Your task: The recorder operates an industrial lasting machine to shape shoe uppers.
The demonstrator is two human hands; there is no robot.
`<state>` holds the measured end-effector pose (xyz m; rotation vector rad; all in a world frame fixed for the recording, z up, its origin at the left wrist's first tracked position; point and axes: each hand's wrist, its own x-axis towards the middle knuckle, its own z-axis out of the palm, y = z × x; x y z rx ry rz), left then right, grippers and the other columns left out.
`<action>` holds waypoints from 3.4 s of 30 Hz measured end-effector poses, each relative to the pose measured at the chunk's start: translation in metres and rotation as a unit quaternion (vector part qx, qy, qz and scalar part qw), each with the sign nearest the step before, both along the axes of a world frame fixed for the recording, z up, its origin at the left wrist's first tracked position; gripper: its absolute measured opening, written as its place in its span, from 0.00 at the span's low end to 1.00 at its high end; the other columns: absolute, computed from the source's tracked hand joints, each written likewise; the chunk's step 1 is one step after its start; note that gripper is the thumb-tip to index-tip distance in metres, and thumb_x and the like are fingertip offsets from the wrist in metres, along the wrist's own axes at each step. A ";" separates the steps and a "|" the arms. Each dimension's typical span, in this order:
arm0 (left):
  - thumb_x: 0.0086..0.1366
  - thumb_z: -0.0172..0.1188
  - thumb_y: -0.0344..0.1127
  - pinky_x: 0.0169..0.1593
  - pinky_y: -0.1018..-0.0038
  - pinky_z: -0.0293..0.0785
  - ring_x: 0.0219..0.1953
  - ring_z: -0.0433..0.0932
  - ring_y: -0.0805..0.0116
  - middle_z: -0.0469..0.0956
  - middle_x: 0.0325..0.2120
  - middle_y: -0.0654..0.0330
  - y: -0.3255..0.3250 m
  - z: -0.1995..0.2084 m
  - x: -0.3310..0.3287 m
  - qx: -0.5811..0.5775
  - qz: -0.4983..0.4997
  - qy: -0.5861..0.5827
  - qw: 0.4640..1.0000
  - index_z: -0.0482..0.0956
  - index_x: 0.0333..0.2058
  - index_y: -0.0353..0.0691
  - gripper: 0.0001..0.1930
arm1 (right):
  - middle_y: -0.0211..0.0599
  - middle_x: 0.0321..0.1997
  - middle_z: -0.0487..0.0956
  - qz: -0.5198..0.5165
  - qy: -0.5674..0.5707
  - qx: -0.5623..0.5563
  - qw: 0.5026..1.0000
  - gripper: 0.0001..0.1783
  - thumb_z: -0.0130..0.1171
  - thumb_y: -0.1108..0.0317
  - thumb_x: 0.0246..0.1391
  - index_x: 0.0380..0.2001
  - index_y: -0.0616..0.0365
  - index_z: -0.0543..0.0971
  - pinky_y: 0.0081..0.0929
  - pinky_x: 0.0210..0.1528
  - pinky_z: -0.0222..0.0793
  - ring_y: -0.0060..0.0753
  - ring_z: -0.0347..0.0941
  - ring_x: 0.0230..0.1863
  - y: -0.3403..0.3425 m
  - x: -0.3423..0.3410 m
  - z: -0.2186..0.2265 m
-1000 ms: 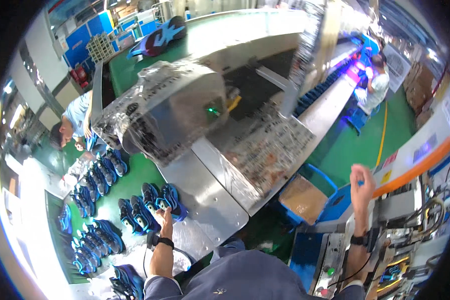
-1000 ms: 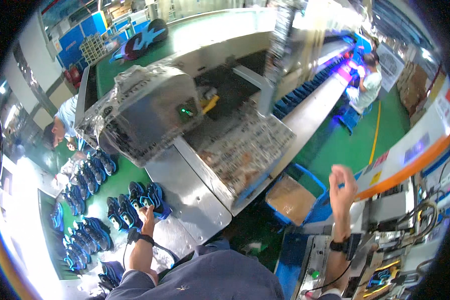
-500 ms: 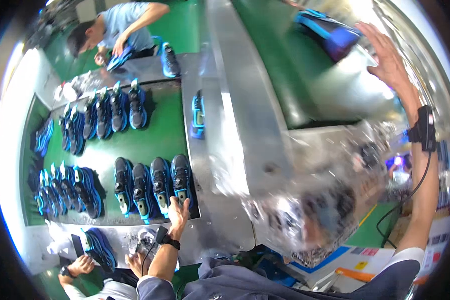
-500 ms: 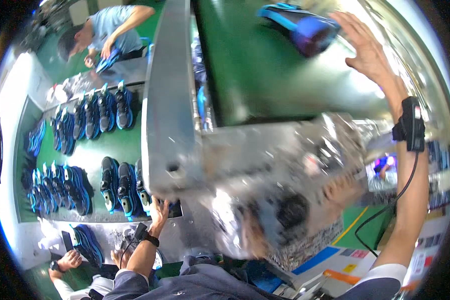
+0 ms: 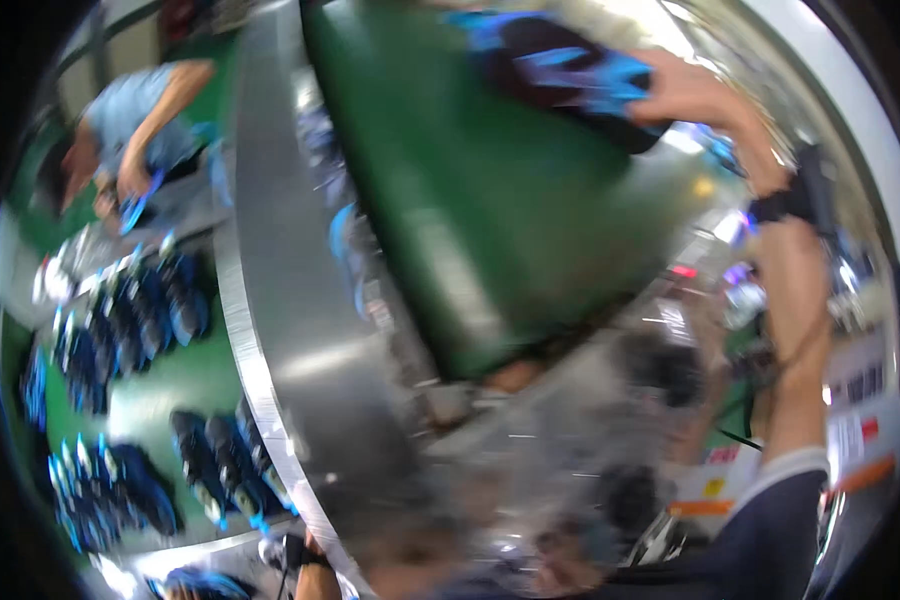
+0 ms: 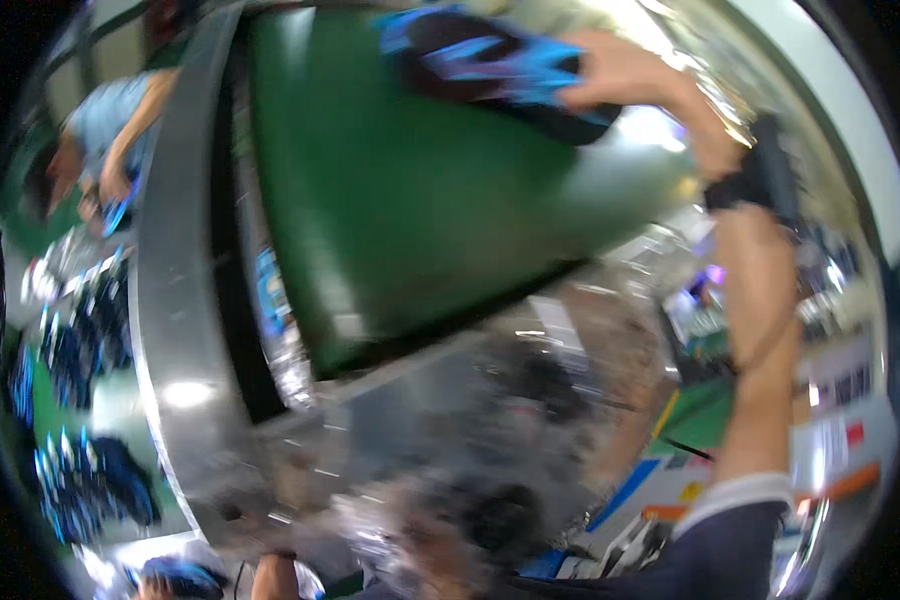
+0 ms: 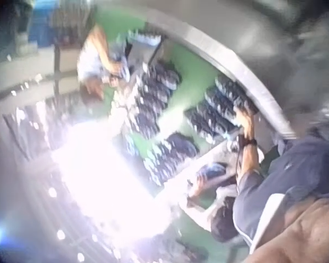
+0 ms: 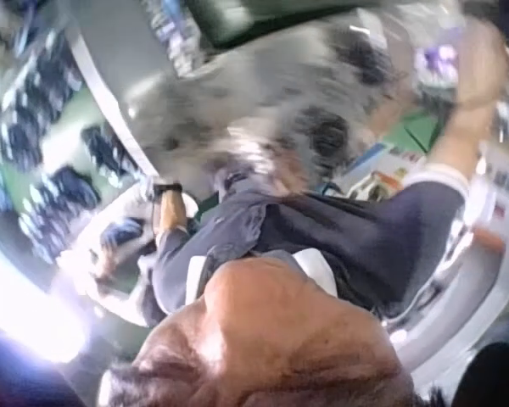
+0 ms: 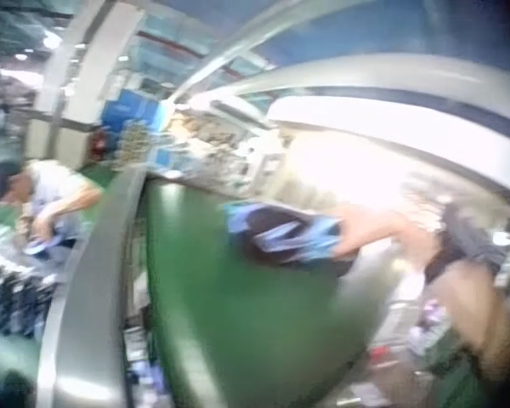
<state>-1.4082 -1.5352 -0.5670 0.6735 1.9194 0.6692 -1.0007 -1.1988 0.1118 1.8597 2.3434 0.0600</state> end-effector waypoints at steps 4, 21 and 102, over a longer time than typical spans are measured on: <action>0.64 0.57 0.48 0.39 0.57 0.73 0.32 0.78 0.48 0.79 0.39 0.44 0.013 0.057 -0.004 0.068 -0.239 0.209 0.946 0.71 0.52 0.33 0.26 | 0.44 0.41 0.82 0.099 0.095 0.172 0.975 0.35 0.65 0.63 0.36 0.54 0.58 0.75 0.33 0.45 0.74 0.38 0.78 0.39 -0.030 0.038 -0.022; 0.67 0.52 0.56 0.52 0.56 0.74 0.47 0.78 0.48 0.75 0.52 0.46 -0.170 0.464 0.341 -0.203 -0.526 -0.679 0.471 0.65 0.61 0.31 0.35 | 0.38 0.67 0.66 -0.088 -0.029 0.484 0.870 0.48 0.64 0.71 0.41 0.68 0.51 0.59 0.64 0.70 0.43 0.42 0.61 0.66 -0.668 0.100 -0.116; 0.66 0.55 0.29 0.46 0.57 0.82 0.40 0.80 0.58 0.77 0.36 0.52 -0.631 0.242 0.124 -0.059 -0.249 -0.314 0.915 0.75 0.36 0.28 0.07 | 0.49 0.42 0.77 -0.610 0.214 0.314 0.695 0.15 0.50 0.78 0.49 0.42 0.62 0.78 0.43 0.55 0.66 0.54 0.70 0.48 -1.263 0.010 -0.644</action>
